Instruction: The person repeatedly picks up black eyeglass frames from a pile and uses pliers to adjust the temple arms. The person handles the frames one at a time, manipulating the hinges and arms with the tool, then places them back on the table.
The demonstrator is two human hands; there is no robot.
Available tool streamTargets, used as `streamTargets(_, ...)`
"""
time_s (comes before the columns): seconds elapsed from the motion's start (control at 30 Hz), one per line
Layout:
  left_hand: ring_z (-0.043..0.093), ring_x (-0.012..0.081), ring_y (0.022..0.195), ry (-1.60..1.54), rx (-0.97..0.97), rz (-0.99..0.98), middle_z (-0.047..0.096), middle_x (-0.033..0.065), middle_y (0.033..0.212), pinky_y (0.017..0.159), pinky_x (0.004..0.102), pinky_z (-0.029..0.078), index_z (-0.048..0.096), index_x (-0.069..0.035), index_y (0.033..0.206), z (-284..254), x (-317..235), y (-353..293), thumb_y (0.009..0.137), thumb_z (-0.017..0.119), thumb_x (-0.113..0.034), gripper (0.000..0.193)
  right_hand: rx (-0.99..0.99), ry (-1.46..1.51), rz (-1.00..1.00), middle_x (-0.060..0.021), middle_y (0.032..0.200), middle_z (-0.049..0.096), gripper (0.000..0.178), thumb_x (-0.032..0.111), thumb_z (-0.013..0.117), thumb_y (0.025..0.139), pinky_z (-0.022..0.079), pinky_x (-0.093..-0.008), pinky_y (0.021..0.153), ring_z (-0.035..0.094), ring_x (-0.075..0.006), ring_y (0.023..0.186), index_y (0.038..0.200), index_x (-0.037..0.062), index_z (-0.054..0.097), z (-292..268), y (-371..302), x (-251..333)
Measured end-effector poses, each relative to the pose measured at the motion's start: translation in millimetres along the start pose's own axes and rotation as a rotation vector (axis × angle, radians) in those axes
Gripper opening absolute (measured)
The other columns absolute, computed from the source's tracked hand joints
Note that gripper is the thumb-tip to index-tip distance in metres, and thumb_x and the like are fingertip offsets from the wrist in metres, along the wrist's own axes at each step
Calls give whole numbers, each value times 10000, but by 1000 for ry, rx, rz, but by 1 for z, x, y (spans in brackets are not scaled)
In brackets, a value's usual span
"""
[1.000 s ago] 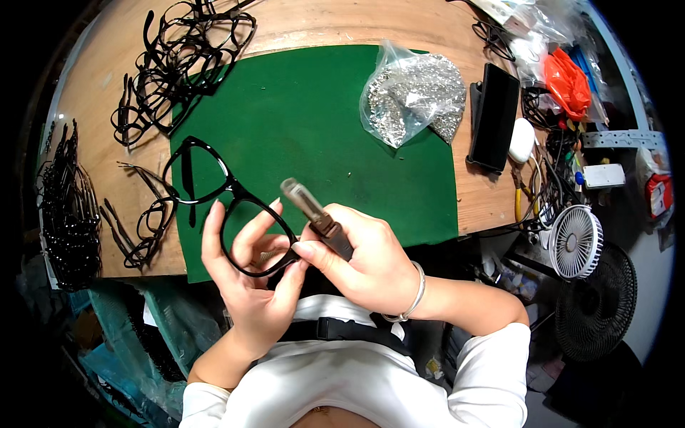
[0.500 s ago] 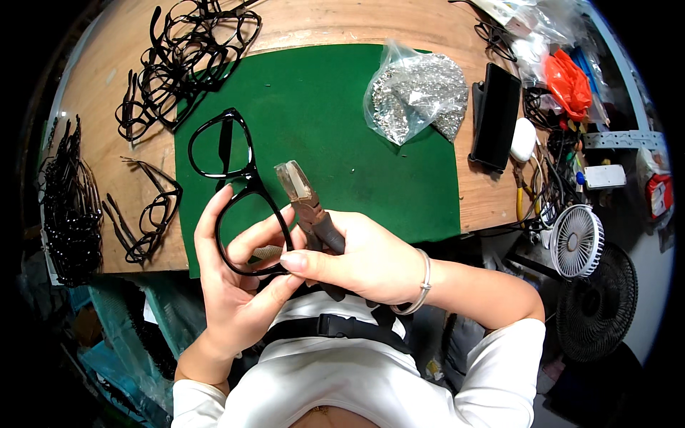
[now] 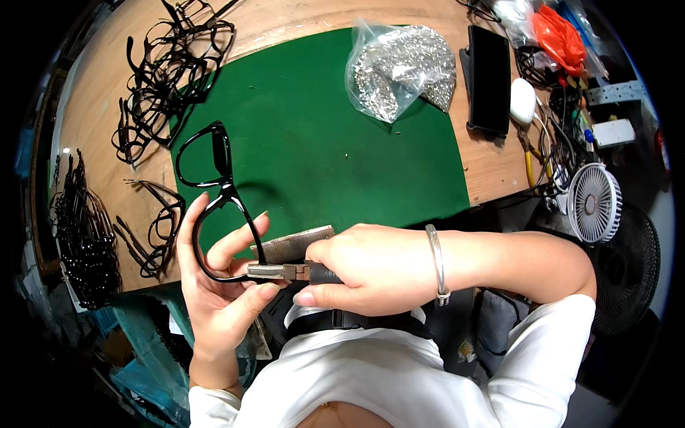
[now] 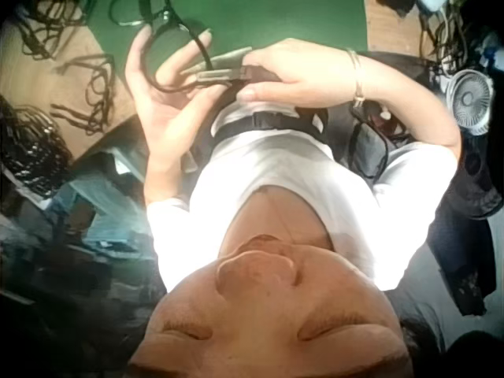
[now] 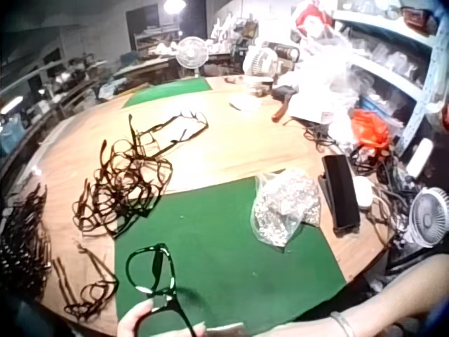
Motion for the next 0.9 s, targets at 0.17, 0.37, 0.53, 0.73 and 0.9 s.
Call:
streamTargets(0.17,536,282,1016,-14,-60,-92,413,241,1223,825,322,480,-35,-75,1318,1,11,2,741,564,106,852,-153,-256,80,-214,631,562,395,339,545,810,468,-418,584,583,-350,624,705,-40,522,-4,1,-10)
streamTargets(0.37,542,277,1003,15,-111,-142,413,245,1217,818,315,488,-13,-74,1311,1,12,5,735,552,123,831,45,36,39,-151,622,558,401,391,530,823,437,-351,538,578,-275,586,823,-10,544,-5,1,-18)
streamTargets(0.53,559,234,971,50,-114,-153,426,232,1203,794,279,492,26,-71,1308,-4,18,11,735,551,120,801,-95,-15,148,-169,786,583,409,384,541,817,446,-346,654,581,-289,725,916,-12,537,-24,1,-53)
streamTargets(0.73,517,78,699,24,-99,-22,490,190,1069,632,185,435,74,-97,1290,-21,27,-7,719,604,60,794,-521,-365,103,-158,760,569,197,151,631,717,453,-369,641,570,-324,731,817,10,536,-52,-6,-69)
streamTargets(0.9,539,107,694,-6,-194,-46,503,202,1015,685,245,476,148,-71,1218,-11,33,-8,769,500,106,597,-726,-527,156,-180,744,560,145,98,575,713,456,-411,655,564,-342,725,798,-7,521,-99,9,-81)
Point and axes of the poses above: each hand's wrist, its own y-axis towards the middle knuckle, its own z-axis out of the palm, x = y × z, the point moved 9 cm from there along y, towards the middle knuckle
